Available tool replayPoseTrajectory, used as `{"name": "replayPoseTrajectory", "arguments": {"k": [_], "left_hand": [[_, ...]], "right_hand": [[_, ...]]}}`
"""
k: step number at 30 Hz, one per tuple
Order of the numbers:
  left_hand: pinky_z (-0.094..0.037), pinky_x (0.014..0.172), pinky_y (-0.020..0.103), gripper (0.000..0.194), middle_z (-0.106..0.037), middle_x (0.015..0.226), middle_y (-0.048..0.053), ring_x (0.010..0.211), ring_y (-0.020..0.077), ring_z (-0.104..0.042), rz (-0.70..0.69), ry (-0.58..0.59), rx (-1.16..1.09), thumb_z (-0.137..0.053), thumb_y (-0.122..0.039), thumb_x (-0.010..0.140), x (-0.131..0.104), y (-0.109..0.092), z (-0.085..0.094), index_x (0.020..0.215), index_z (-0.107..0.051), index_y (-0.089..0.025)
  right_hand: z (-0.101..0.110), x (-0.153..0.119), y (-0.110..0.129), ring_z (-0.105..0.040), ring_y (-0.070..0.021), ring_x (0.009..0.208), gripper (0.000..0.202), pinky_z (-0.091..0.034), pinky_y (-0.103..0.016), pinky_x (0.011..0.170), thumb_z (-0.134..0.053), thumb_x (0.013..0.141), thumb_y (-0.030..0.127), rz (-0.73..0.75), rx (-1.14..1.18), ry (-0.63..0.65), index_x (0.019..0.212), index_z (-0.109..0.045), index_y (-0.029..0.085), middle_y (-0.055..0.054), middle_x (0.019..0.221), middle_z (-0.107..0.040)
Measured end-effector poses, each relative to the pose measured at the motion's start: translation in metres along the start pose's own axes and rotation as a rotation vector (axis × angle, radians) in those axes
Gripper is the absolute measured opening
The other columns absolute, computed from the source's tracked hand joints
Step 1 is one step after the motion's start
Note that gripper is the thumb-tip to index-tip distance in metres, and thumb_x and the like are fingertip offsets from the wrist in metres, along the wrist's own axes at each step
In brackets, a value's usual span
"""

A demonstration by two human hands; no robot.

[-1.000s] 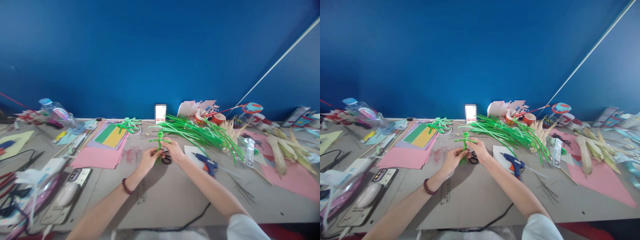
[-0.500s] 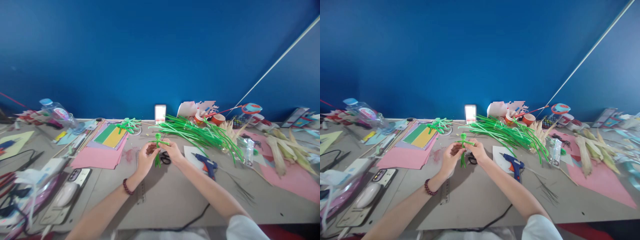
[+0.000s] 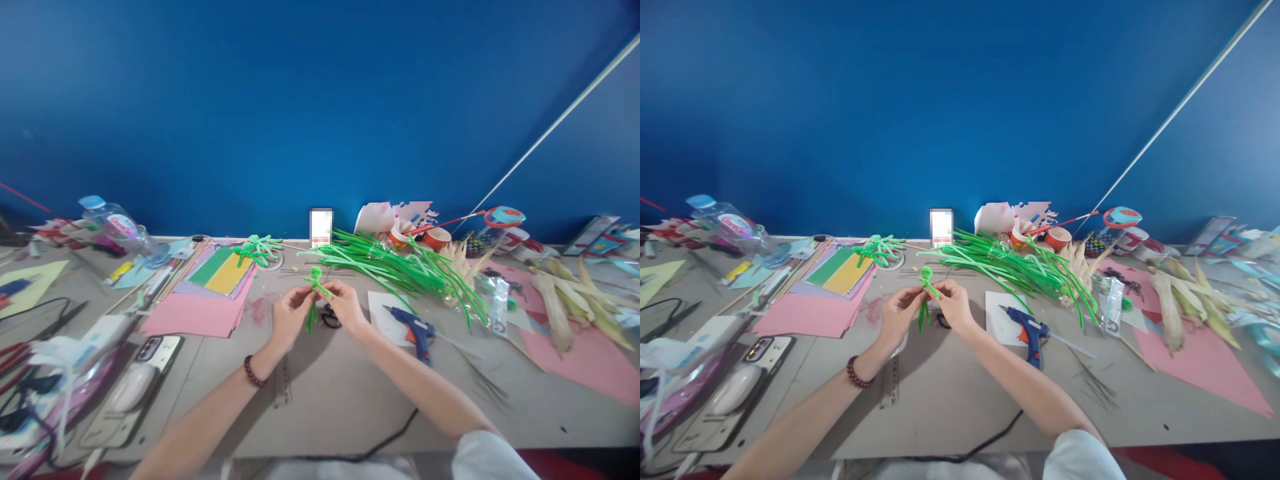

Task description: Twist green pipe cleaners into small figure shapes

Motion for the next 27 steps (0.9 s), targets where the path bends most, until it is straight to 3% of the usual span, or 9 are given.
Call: {"name": "replayPoseTrajectory", "arguments": {"k": [5,10,19,27], "left_hand": [[-0.05,0.066,0.025,0.023,-0.069,0.07,0.002,0.063,0.0125,-0.062,0.186,-0.012,-0.171,-0.078,-0.03,0.059,0.004,0.019,0.001,0.071,-0.067,-0.015],[-0.047,0.064,0.024,0.027,-0.07,0.072,0.001,0.063,0.0117,-0.061,0.248,0.0,-0.23,-0.082,-0.026,0.053,0.005,0.028,0.001,0.075,-0.069,-0.016],[-0.044,0.059,0.019,0.025,-0.068,0.067,-0.001,0.058,0.0081,-0.058,0.276,-0.005,-0.255,-0.083,-0.024,0.051,0.003,0.027,-0.001,0.069,-0.068,-0.016],[-0.046,0.063,0.022,0.026,-0.067,0.071,0.0,0.064,0.0106,-0.06,0.232,0.025,-0.228,-0.081,-0.026,0.054,0.004,0.027,-0.002,0.072,-0.066,-0.016]], "right_hand": [[0.003,0.001,0.009,-0.056,-0.016,0.068,0.018,-0.044,-0.03,0.065,-0.072,0.064,0.036,0.121,-0.129,-0.005,0.063,-0.064,0.02,-0.002,0.071,-0.06],[0.004,-0.001,0.021,-0.055,-0.0162,0.07,0.012,-0.044,-0.028,0.063,-0.069,0.068,0.033,0.247,-0.272,-0.018,0.067,-0.066,0.021,-0.003,0.076,-0.06],[0.007,-0.001,0.009,-0.053,-0.015,0.065,0.014,-0.041,-0.027,0.06,-0.068,0.067,0.032,0.143,-0.297,-0.063,0.065,-0.064,0.019,-0.002,0.07,-0.058],[0.003,0.005,0.0,-0.054,-0.0157,0.064,0.012,-0.04,-0.027,0.061,-0.064,0.069,0.031,0.079,-0.383,0.008,0.066,-0.061,0.019,0.0,0.066,-0.06]]}}
Point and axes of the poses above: each hand's wrist, its own x-axis towards the middle knuckle, its own z-axis out of the back of the hand, y = z × x, the point moved 9 cm from there along x, towards the middle knuckle
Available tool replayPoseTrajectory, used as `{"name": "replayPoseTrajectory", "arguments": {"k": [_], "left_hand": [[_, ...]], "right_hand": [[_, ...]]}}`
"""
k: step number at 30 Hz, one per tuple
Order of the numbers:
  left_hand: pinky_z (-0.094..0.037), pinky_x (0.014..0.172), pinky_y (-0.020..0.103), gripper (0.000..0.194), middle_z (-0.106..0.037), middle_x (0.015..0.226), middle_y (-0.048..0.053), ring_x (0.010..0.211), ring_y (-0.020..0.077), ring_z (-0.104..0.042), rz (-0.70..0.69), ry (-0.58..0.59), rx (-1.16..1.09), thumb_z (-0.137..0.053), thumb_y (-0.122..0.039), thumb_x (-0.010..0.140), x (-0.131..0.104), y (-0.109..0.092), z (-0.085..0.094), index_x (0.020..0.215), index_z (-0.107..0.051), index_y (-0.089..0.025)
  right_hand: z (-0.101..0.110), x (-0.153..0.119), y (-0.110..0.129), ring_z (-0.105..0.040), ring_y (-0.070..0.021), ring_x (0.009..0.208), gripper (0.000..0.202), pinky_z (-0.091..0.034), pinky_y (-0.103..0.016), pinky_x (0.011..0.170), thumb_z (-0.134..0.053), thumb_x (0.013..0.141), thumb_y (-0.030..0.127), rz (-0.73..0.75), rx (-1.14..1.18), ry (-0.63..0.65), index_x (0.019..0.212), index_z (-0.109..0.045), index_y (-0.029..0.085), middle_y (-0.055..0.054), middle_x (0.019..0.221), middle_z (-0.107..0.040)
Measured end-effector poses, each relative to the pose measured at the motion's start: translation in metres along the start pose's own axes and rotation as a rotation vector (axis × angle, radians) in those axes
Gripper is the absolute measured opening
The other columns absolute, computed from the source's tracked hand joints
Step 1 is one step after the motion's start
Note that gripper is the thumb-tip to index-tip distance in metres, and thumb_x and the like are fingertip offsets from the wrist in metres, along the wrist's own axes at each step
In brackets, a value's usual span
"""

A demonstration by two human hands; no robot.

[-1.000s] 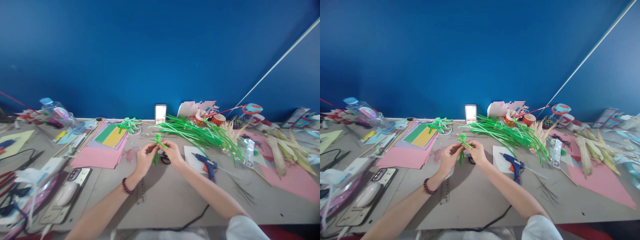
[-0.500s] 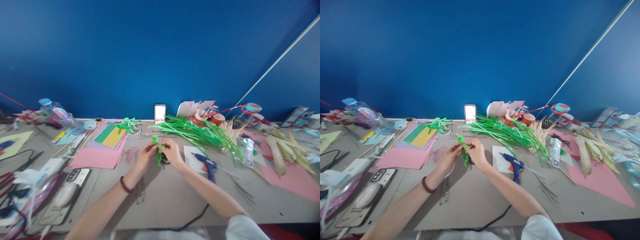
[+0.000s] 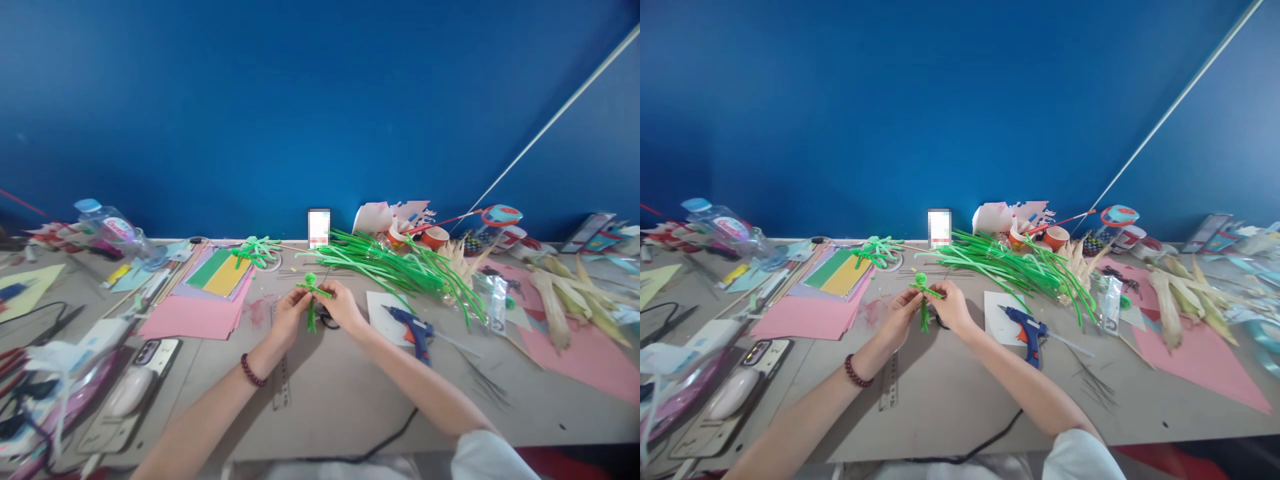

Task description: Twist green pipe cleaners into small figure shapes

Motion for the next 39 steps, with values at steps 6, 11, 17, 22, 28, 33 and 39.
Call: {"name": "replayPoseTrajectory", "arguments": {"k": [6,11,17,22,28,33,39], "left_hand": [[-0.046,0.066,0.023,0.022,-0.065,0.071,0.0,0.067,0.012,-0.06,-0.053,0.003,0.05,-0.079,-0.027,0.057,0.0,-0.001,-0.001,0.07,-0.064,-0.016],[-0.044,0.062,0.021,0.025,-0.065,0.072,-0.001,0.065,0.0105,-0.059,0.031,0.013,-0.039,-0.08,-0.027,0.057,0.001,0.004,-0.001,0.073,-0.063,-0.017],[-0.044,0.059,0.021,0.023,-0.059,0.066,-0.001,0.064,0.0106,-0.057,0.189,0.13,-0.199,-0.078,-0.026,0.062,-0.001,-0.004,-0.012,0.071,-0.06,-0.016],[-0.045,0.066,0.024,0.02,-0.052,0.069,-0.001,0.065,0.0104,-0.054,0.264,0.312,-0.299,-0.075,-0.019,0.065,-0.02,-0.019,-0.037,0.072,-0.058,-0.016],[-0.045,0.08,0.034,0.027,-0.044,0.067,-0.002,0.065,0.0116,-0.047,0.293,0.505,-0.374,-0.079,-0.027,0.061,-0.046,-0.035,-0.059,0.067,-0.054,-0.018],[-0.043,0.084,0.039,0.032,-0.041,0.066,-0.001,0.072,0.0163,-0.047,0.26,0.485,-0.349,-0.078,-0.038,0.061,-0.051,-0.038,-0.056,0.062,-0.051,-0.02],[-0.041,0.081,0.035,0.035,-0.042,0.069,-0.002,0.074,0.0149,-0.047,0.273,0.456,-0.423,-0.081,-0.031,0.057,-0.055,-0.019,-0.047,0.066,-0.049,-0.02]], "right_hand": [[-0.001,-0.004,0.006,-0.054,-0.0172,0.07,0.006,-0.041,-0.029,0.067,-0.058,0.073,0.024,0.047,-0.117,-0.028,0.068,-0.057,0.021,-0.001,0.07,-0.059],[-0.004,-0.007,0.019,-0.055,-0.0185,0.076,0.006,-0.043,-0.031,0.07,-0.053,0.077,0.022,0.199,-0.151,-0.017,0.072,-0.057,0.021,-0.003,0.076,-0.059],[0.016,-0.011,0.05,-0.059,-0.0178,0.082,0.02,-0.045,-0.031,0.075,-0.053,0.08,0.022,0.282,-0.225,0.071,0.098,-0.062,0.022,-0.006,0.097,-0.063],[0.063,-0.045,0.075,-0.058,-0.0178,0.071,0.019,-0.04,-0.028,0.064,-0.052,0.084,0.035,0.248,-0.683,0.112,0.077,-0.064,0.022,-0.004,0.076,-0.065],[0.158,-0.11,0.024,-0.054,-0.0179,0.054,0.047,-0.034,-0.028,0.053,-0.035,0.087,0.056,-0.017,-0.947,-0.24,0.061,-0.055,0.022,-0.005,0.06,-0.06],[0.198,-0.163,-0.023,-0.059,-0.0231,0.059,0.051,-0.034,-0.029,0.051,-0.034,0.08,0.068,-0.284,-1.094,-0.49,0.063,-0.05,0.024,-0.006,0.065,-0.062],[0.194,-0.165,-0.06,-0.06,-0.0276,0.056,0.054,-0.038,-0.033,0.052,-0.034,0.076,0.073,-0.598,-1.109,-0.225,0.057,-0.05,0.025,-0.006,0.053,-0.06]]}}
Point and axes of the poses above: each hand's wrist, its own x-axis towards the middle knuckle, its own z-axis out of the back of the hand, y = z × x, the point moved 9 cm from there along x, towards the middle knuckle
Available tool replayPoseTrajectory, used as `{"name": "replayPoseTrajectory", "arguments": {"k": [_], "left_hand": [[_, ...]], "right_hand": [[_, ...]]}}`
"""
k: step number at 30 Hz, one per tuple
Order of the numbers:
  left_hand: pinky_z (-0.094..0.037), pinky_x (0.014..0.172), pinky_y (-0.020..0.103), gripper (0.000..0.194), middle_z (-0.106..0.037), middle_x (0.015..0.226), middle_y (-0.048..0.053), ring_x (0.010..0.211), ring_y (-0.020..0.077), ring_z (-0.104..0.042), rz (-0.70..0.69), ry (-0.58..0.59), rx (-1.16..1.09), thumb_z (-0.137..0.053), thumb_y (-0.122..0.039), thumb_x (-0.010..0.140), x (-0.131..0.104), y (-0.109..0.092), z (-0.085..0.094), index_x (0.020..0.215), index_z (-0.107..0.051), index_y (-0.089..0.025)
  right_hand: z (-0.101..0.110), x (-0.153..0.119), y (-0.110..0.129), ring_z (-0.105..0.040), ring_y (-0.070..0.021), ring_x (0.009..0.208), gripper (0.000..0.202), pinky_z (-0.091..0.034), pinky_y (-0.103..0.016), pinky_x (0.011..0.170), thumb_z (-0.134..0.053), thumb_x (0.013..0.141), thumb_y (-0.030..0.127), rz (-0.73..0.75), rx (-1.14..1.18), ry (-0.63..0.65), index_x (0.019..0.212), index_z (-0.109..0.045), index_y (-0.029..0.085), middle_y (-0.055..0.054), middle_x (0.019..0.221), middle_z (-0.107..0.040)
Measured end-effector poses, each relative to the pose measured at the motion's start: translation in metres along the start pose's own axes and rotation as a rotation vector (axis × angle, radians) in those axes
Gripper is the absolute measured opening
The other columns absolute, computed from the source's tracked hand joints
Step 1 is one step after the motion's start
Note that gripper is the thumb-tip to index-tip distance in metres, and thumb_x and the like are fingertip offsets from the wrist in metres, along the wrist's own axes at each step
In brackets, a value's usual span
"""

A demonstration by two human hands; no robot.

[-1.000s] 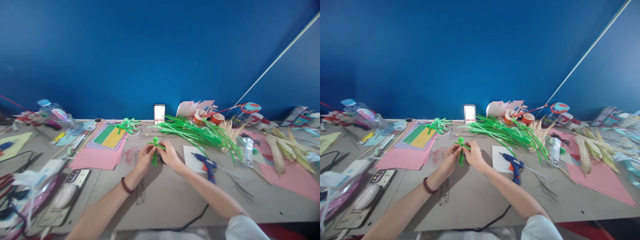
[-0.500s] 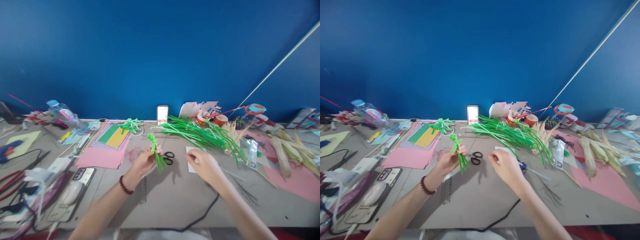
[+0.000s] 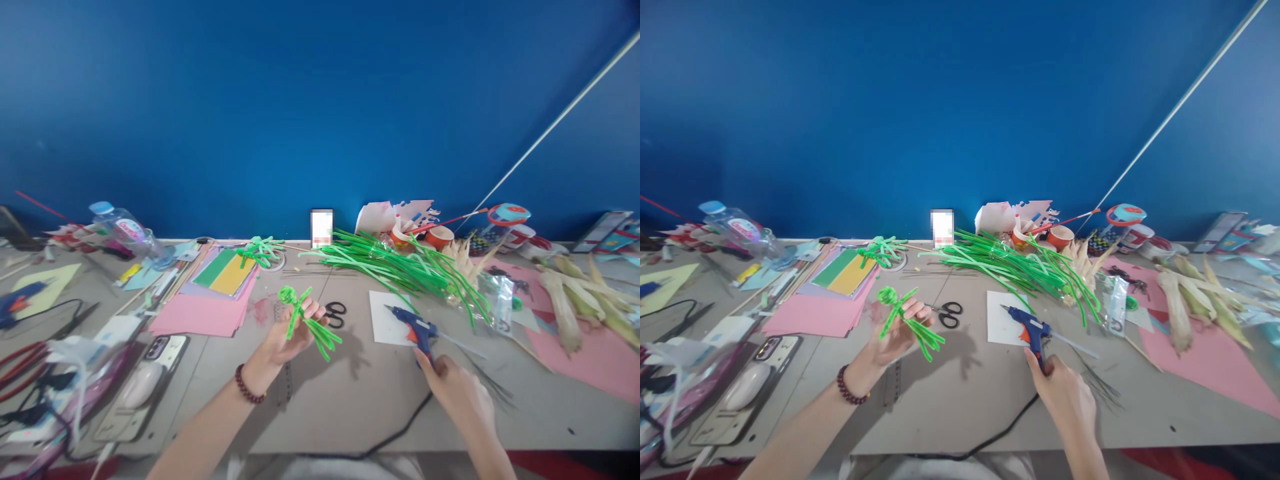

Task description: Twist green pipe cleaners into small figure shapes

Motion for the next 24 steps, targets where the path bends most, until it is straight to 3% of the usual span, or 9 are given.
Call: {"name": "replayPoseTrajectory", "arguments": {"k": [4,8,12,15,17,21,24], "left_hand": [[-0.04,0.081,0.033,0.037,-0.04,0.07,-0.003,0.071,0.0125,-0.045,-0.034,-0.012,-0.047,-0.082,-0.027,0.057,0.002,0.005,0.016,0.067,-0.048,-0.019],[-0.038,0.082,0.033,0.034,-0.041,0.071,-0.003,0.07,0.0111,-0.043,-0.02,0.023,-0.002,-0.081,-0.021,0.059,0.004,0.006,0.02,0.071,-0.049,-0.017],[-0.037,0.083,0.033,0.033,-0.042,0.073,-0.002,0.072,0.0114,-0.044,-0.039,0.025,-0.001,-0.08,-0.018,0.06,0.005,0.0,0.021,0.071,-0.05,-0.016],[-0.037,0.083,0.033,0.032,-0.042,0.073,-0.002,0.073,0.0116,-0.044,-0.05,0.028,-0.019,-0.08,-0.017,0.061,0.005,-0.002,0.021,0.072,-0.05,-0.017],[-0.037,0.082,0.033,0.031,-0.042,0.073,-0.002,0.074,0.012,-0.045,-0.051,0.036,-0.031,-0.08,-0.019,0.061,0.006,-0.002,0.021,0.073,-0.051,-0.017],[-0.039,0.08,0.031,0.029,-0.043,0.072,-0.002,0.073,0.0116,-0.046,-0.064,0.018,-0.056,-0.079,-0.016,0.061,0.006,-0.002,0.022,0.072,-0.052,-0.016],[-0.04,0.076,0.03,0.031,-0.043,0.07,-0.003,0.07,0.011,-0.046,-0.05,0.0,-0.081,-0.08,-0.014,0.059,0.006,0.0,0.021,0.069,-0.05,-0.017]], "right_hand": [[-0.009,0.015,0.005,-0.063,-0.0288,0.061,0.056,-0.039,-0.033,0.052,-0.033,0.077,0.072,0.03,-0.011,0.087,0.053,-0.05,0.024,-0.009,0.058,-0.063],[-0.015,0.027,0.009,-0.064,-0.0286,0.066,0.05,-0.04,-0.031,0.053,-0.036,0.079,0.064,0.066,0.046,0.082,0.052,-0.048,0.023,-0.01,0.059,-0.064],[-0.019,0.029,0.011,-0.061,-0.022,0.052,0.036,-0.041,-0.028,0.051,-0.045,0.076,0.051,0.049,0.218,0.14,0.056,-0.05,0.022,-0.004,0.051,-0.059],[-0.023,0.02,0.005,-0.049,-0.015,0.034,0.031,-0.038,-0.026,0.04,-0.049,0.074,0.05,-0.07,0.446,0.221,0.067,-0.055,0.02,0.0,0.048,-0.056],[-0.025,0.013,0.007,-0.04,-0.01,0.028,0.033,-0.029,-0.023,0.031,-0.053,0.072,0.052,-0.097,0.674,0.253,0.079,-0.055,0.02,0.001,0.056,-0.059],[-0.03,-0.004,0.037,-0.032,-0.0038,0.032,0.037,-0.018,-0.017,0.03,-0.063,0.068,0.052,0.007,1.168,0.406,0.077,-0.053,0.017,0.003,0.056,-0.052],[-0.031,-0.017,0.063,-0.037,-0.0039,0.037,0.037,-0.024,-0.017,0.032,-0.073,0.061,0.043,0.052,1.414,0.516,0.078,-0.054,0.017,0.001,0.063,-0.056]]}}
Point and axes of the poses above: each hand's wrist, its own x-axis towards the middle knuckle, its own z-axis out of the back of the hand, y = z × x, the point moved 9 cm from there along x, towards the middle knuckle
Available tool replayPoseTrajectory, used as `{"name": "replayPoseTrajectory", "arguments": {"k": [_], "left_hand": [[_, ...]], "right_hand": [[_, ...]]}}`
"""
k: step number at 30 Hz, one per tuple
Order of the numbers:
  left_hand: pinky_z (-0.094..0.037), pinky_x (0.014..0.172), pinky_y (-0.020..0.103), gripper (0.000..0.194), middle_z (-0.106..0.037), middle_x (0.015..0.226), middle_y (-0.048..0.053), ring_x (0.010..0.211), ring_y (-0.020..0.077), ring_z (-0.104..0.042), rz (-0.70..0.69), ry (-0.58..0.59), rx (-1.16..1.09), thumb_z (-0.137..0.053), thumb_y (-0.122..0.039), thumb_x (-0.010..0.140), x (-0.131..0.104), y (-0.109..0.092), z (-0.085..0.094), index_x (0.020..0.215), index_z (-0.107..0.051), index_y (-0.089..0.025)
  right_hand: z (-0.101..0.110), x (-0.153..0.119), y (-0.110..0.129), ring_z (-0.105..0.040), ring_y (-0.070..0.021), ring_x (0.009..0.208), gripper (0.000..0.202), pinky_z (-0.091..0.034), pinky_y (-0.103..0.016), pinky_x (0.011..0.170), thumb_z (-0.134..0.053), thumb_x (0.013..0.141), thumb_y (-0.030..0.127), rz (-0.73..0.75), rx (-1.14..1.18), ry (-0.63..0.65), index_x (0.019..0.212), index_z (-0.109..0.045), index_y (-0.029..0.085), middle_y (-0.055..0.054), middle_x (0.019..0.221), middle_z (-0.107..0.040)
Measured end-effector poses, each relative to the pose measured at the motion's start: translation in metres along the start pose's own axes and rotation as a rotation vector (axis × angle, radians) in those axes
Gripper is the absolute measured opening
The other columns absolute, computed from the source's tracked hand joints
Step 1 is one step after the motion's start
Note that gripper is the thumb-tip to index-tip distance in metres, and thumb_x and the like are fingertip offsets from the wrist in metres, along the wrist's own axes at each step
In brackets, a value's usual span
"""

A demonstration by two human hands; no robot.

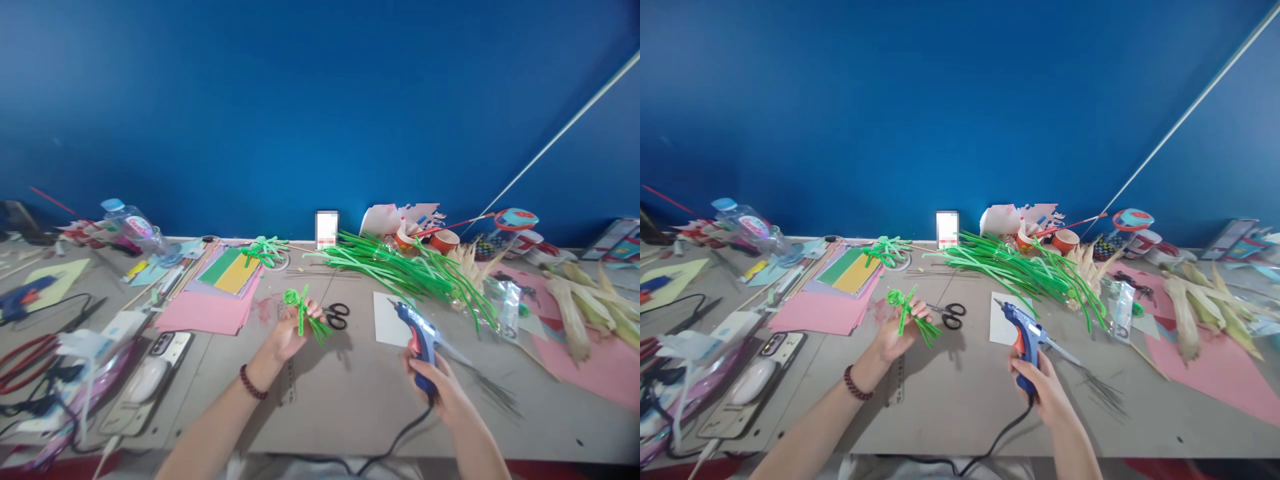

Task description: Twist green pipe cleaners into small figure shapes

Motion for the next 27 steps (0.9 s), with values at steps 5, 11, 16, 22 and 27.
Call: {"name": "replayPoseTrajectory", "arguments": {"k": [5,11,16,22,27], "left_hand": [[-0.042,0.066,0.027,0.032,-0.042,0.071,-0.003,0.064,0.0094,-0.044,0.011,-0.012,-0.022,-0.081,-0.015,0.057,0.0,0.002,-0.002,0.068,-0.051,-0.017],[-0.043,0.066,0.026,0.032,-0.042,0.071,-0.004,0.063,0.0085,-0.045,0.021,-0.045,0.005,-0.081,-0.014,0.056,0.0,0.006,0.004,0.068,-0.051,-0.016],[-0.044,0.071,0.027,0.031,-0.046,0.071,-0.004,0.065,0.0093,-0.048,0.023,-0.056,0.018,-0.082,-0.014,0.054,0.0,0.01,0.006,0.068,-0.054,-0.017],[-0.042,0.062,0.022,0.03,-0.048,0.071,-0.002,0.069,0.0104,-0.05,0.039,-0.059,0.026,-0.082,-0.015,0.053,0.001,0.014,0.009,0.066,-0.055,-0.017],[-0.041,0.064,0.021,0.03,-0.047,0.072,-0.003,0.073,0.0105,-0.049,0.056,-0.084,0.027,-0.081,-0.012,0.054,0.0,0.016,0.013,0.066,-0.053,-0.017]], "right_hand": [[-0.047,-0.006,0.015,-0.042,-0.0078,0.042,0.03,-0.028,-0.019,0.037,-0.072,0.063,0.037,0.081,0.093,0.128,0.074,-0.052,0.018,0.002,0.055,-0.052],[-0.089,-0.013,0.03,-0.046,-0.0097,0.05,0.027,-0.037,-0.022,0.05,-0.068,0.068,0.034,0.22,0.108,0.237,0.086,-0.057,0.017,0.002,0.058,-0.054],[-0.102,-0.011,0.018,-0.045,-0.0083,0.049,0.022,-0.037,-0.022,0.049,-0.067,0.069,0.031,0.221,0.039,0.219,0.083,-0.058,0.017,0.002,0.062,-0.053],[-0.115,-0.015,0.016,-0.044,-0.0097,0.049,0.035,-0.038,-0.023,0.048,-0.062,0.076,0.044,0.254,-0.058,0.213,0.093,-0.06,0.013,0.002,0.055,-0.051],[-0.121,-0.015,0.021,-0.043,-0.0097,0.045,0.04,-0.037,-0.022,0.044,-0.059,0.077,0.051,0.283,-0.123,0.218,0.086,-0.061,0.012,0.002,0.049,-0.048]]}}
Point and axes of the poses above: each hand's wrist, its own x-axis towards the middle knuckle, its own z-axis out of the back of the hand, y = z × x, the point moved 9 cm from there along x, towards the middle knuckle
